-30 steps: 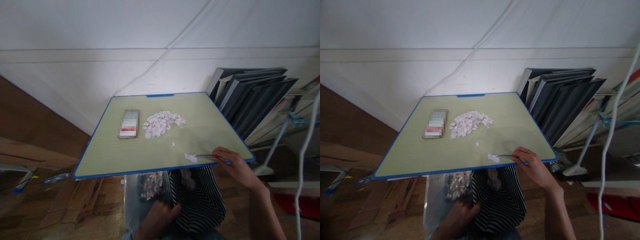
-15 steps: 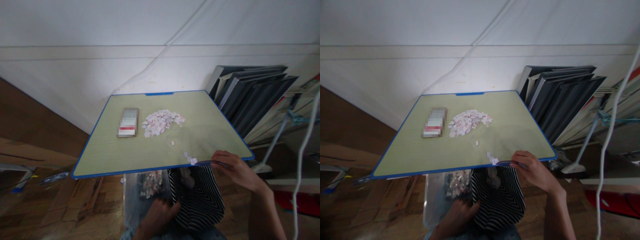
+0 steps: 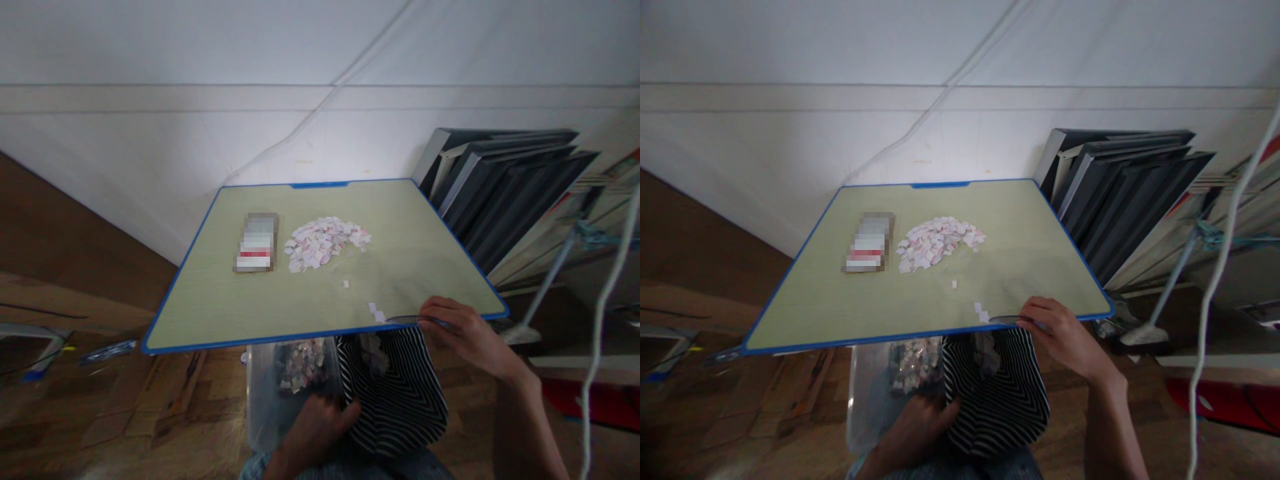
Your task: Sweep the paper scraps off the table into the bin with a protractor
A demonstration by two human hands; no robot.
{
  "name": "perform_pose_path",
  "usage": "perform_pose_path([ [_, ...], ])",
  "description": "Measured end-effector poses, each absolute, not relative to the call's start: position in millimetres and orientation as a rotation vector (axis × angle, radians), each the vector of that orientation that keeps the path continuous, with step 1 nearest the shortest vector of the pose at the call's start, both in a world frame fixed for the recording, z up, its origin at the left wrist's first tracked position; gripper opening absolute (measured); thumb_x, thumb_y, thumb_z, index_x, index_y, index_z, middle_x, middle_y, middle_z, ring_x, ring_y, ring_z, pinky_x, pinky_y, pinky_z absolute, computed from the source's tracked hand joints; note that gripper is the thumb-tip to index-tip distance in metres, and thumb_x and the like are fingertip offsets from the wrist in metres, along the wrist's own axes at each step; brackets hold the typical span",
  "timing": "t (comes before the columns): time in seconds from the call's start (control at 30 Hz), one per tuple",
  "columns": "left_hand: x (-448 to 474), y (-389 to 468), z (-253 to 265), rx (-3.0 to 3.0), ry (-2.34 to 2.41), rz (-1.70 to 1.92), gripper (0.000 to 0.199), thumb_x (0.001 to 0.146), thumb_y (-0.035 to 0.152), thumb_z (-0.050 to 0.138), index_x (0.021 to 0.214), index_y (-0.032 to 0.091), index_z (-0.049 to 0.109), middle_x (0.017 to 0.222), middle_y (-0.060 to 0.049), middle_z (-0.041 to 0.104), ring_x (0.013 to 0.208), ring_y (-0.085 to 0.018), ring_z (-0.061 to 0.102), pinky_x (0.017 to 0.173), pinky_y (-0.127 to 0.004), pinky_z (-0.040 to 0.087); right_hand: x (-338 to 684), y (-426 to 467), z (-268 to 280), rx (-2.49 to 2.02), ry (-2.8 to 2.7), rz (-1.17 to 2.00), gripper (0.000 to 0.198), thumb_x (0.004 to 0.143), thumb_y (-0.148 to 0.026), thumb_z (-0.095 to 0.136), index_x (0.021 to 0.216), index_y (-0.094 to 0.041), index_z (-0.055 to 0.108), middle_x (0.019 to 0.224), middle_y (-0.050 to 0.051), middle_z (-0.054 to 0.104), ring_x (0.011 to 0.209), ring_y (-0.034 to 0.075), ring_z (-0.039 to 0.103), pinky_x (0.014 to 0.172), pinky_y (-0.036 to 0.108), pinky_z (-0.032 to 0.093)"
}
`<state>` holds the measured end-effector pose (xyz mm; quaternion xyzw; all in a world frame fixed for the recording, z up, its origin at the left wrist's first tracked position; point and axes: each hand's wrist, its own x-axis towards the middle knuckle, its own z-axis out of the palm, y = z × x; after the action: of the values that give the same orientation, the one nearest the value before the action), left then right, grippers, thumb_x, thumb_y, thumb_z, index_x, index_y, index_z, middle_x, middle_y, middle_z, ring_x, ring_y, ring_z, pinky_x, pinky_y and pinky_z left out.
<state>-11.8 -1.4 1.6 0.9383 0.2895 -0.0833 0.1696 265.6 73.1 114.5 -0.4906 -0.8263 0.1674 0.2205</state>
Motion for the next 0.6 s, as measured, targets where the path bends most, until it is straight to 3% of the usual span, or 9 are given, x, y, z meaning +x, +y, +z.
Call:
perform_pose_path([
  [0.6, -12.3, -1.1, -1.1, 2.683, 0.804, -0.227, 0.039, 0.082, 0.015, 0.049, 0.118, 0.019, 0.035, 0.084, -0.006, 0.062, 0.07, -0.021, 0.06, 0.058, -0.029, 0.05, 263.8, 75.9, 116.3, -1.332, -2.271, 0.433, 0.015, 0.085, -0.024, 0.048, 0.077, -0.017, 0.059, 0.078, 0.005, 0.059, 0.074, 0.015, 0.056, 0.067, 0.026, 0.045],
])
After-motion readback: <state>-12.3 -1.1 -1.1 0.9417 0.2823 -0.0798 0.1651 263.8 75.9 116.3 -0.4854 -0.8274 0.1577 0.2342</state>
